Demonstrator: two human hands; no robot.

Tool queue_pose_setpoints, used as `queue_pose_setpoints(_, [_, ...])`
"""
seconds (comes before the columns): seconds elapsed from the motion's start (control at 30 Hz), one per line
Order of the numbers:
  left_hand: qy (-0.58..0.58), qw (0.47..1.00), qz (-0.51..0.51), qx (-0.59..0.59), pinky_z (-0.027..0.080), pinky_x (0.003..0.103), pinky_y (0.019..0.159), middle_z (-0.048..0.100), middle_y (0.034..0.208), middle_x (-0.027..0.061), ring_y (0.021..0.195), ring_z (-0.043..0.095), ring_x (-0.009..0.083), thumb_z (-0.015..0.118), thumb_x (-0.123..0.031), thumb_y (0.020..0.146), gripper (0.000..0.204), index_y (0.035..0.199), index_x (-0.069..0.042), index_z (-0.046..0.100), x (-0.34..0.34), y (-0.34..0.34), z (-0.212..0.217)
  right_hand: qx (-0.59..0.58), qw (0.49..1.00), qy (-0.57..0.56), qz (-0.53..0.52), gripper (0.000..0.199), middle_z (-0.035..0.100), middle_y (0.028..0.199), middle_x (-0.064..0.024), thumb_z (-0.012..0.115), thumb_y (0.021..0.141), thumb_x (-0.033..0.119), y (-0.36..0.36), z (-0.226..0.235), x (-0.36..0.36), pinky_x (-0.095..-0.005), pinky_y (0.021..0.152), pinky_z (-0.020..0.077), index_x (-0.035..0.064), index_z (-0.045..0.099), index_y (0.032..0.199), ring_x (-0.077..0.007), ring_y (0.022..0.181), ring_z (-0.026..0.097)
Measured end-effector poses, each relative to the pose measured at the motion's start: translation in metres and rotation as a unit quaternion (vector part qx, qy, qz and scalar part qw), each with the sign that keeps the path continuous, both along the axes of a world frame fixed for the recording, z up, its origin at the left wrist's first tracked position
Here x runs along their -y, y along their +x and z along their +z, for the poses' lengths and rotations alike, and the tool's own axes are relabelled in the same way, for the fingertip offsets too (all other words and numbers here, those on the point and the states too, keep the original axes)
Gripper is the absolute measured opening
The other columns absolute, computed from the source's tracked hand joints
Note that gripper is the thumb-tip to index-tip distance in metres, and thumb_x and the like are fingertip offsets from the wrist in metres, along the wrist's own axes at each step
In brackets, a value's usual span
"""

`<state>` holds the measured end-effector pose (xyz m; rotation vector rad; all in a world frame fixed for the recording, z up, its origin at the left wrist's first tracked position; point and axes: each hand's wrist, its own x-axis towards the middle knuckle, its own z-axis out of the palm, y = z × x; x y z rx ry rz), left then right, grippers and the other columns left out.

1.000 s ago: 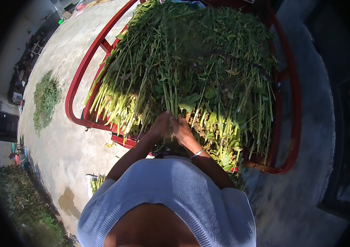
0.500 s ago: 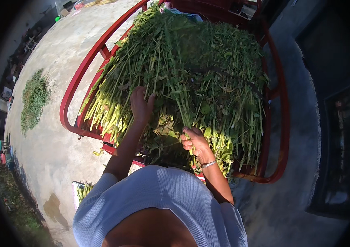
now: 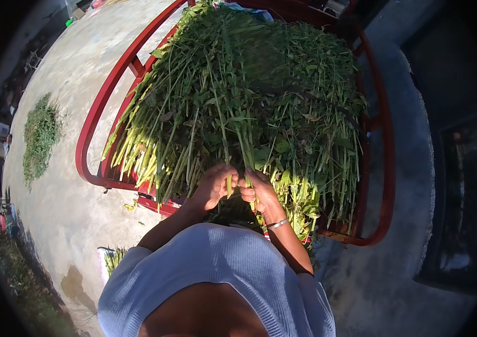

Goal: The person stands beside a red cart filled with green leafy plants and uses a long strip of material to tie the plants into a bundle. They wrap the strip around the plants multiple times and secure it by hand.

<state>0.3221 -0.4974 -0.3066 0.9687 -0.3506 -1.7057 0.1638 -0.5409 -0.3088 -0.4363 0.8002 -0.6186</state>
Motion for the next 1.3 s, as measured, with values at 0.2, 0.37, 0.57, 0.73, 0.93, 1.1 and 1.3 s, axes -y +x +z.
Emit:
queue_pose_setpoints(0.2, [-0.282,0.791,-0.073,0.538,0.046,0.036,0.063,0.056,0.084,0.0123,0.072,0.056,0.0299,0.061,-0.016,0.080,0.018,0.093,-0.004,0.059,-0.016,-0.016,-0.001,-0.154,0.972,-0.165,0.065,0.033,0.059,0.082,-0.0029,0.068,0.081,0.031,0.005,-0.018,0.001,-0.0233,0.057,0.0452,0.0037,0.058,0.097,-0.0104,0.071,0.055])
queue_pose_setpoints(0.37, [-0.315,0.714,-0.038,0.624,0.045,0.041,0.060,0.052,0.079,0.0128,0.072,0.056,0.0311,0.066,-0.015,0.073,0.018,0.086,-0.004,0.059,-0.006,-0.023,0.016,-0.209,0.950,-0.216,0.085,0.032,0.061,0.088,-0.0066,0.060,0.087,0.027,-0.007,-0.017,0.013,-0.0270,0.072,0.0447,-0.0014,0.057,0.102,-0.0143,0.080,0.056])
queue_pose_setpoints(0.57, [-0.355,0.785,0.052,0.505,0.043,0.036,0.054,0.051,0.068,0.0106,0.060,0.054,0.0258,0.069,-0.012,0.069,0.015,0.075,-0.002,0.059,0.007,-0.033,0.013,-0.176,0.957,-0.213,0.082,0.024,0.061,0.083,-0.0048,0.052,0.092,0.025,-0.018,-0.001,0.014,-0.0264,0.064,0.0460,0.0017,0.055,0.098,-0.0135,0.073,0.056])
queue_pose_setpoints(0.73, [-0.354,0.846,-0.007,0.399,0.045,0.031,0.054,0.055,0.071,0.0092,0.063,0.057,0.0208,0.069,-0.013,0.071,0.015,0.075,-0.003,0.060,0.033,-0.021,-0.003,-0.138,0.984,-0.099,0.051,0.014,0.050,0.070,-0.0034,0.047,0.094,0.020,-0.036,0.047,0.019,-0.0199,0.042,0.0334,0.0074,0.048,0.100,-0.0071,0.049,0.042])
queue_pose_setpoints(0.93, [-0.184,0.779,0.194,0.568,0.049,0.038,0.067,0.059,0.089,0.0172,0.076,0.061,0.0289,0.069,-0.020,0.074,0.029,0.093,0.000,0.060,0.136,0.030,-0.063,-0.047,0.997,-0.056,0.022,0.013,0.044,0.067,-0.0031,0.047,0.094,0.018,-0.022,0.107,0.021,-0.0180,0.039,0.0291,0.0093,0.047,0.103,-0.0041,0.046,0.038])
queue_pose_setpoints(1.1, [0.025,0.730,0.100,0.676,0.051,0.045,0.070,0.058,0.093,0.0203,0.088,0.060,0.0353,0.069,-0.022,0.074,0.031,0.093,-0.002,0.057,0.199,0.030,-0.057,-0.018,0.998,-0.053,-0.011,0.016,0.043,0.067,-0.0027,0.045,0.093,0.015,0.002,0.122,0.010,-0.0161,0.037,0.0302,0.0021,0.048,0.102,-0.0032,0.043,0.038])
queue_pose_setpoints(1.3, [0.020,0.670,0.012,0.742,0.051,0.047,0.066,0.061,0.079,0.0196,0.076,0.062,0.0352,0.067,-0.017,0.075,0.029,0.096,0.000,0.056,0.234,0.054,-0.097,0.011,0.998,-0.066,-0.018,0.013,0.044,0.070,-0.0039,0.045,0.094,0.015,0.005,0.121,0.010,-0.0169,0.038,0.0303,0.0037,0.048,0.100,-0.0035,0.046,0.039])
